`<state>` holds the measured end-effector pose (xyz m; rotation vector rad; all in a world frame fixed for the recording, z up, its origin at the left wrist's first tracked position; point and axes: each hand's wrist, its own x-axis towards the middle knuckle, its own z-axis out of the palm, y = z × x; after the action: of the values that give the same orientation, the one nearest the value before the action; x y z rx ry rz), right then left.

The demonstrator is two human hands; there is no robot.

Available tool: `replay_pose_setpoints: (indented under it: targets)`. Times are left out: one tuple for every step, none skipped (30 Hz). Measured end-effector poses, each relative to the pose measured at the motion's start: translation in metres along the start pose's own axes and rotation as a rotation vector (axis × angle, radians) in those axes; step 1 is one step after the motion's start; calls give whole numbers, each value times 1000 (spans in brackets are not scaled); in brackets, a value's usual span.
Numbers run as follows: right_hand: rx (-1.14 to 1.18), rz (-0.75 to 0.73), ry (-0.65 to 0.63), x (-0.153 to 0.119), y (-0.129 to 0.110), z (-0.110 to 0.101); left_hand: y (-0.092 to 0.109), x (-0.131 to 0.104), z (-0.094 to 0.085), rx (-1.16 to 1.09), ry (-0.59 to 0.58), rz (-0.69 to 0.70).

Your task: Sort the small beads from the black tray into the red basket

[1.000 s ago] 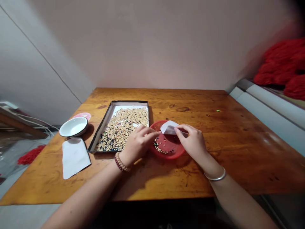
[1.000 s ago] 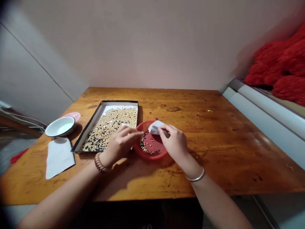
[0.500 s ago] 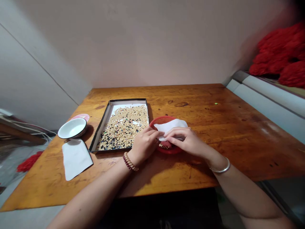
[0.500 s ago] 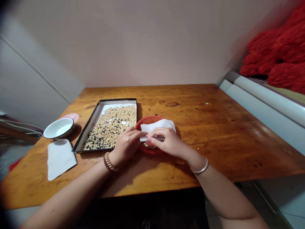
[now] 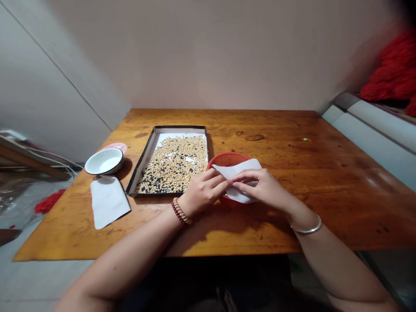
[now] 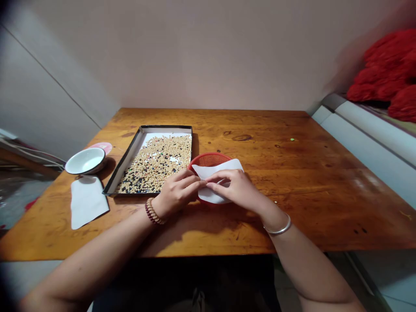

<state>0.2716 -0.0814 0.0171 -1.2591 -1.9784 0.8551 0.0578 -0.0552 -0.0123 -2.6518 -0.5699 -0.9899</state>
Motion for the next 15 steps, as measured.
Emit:
replay_pose_setpoints:
  targets:
    - [1,1,0,0,1,0,0,0,0,12,2,0]
    - [2,-3,-8,0,2,1,0,0,0,22,0,-1]
    - [4,-10,-20,1,4,2,0,0,-1,32,-4,-5]
    - [5,-23,-29,1,5,2,0,0,-2,40,-6,-12]
    - [6,-37,-32,2,5,3,0,0,-3,48,-13,-21]
    - [10,-49,-28,2,6,4,0,0,-4,57,-22,-35]
    - [17,-57,-24,2,6,4,1,0,-5,65,-35,-51]
    - [25,-58,-26,3,6,5,1,0,-6,73,-49,-67]
    - [35,-56,-34,3,6,5,1,0,-7,79,-63,-79]
    - [44,-49,-52,3,6,5,1,0,-8,82,-76,-87]
    - [50,-41,-72,3,5,5,1,0,-9,82,-88,-91]
    - [54,-32,-85,2,4,5,1,0,-9,81,-93,-95]
    - [55,-23,-83,2,3,6,2,1,-10,79,-95,-102]
    - [54,-16,-70,2,2,6,2,2,-10,78,-96,-110]
    - [57,-8,-51,2,1,6,2,3,-11,77,-99,-120]
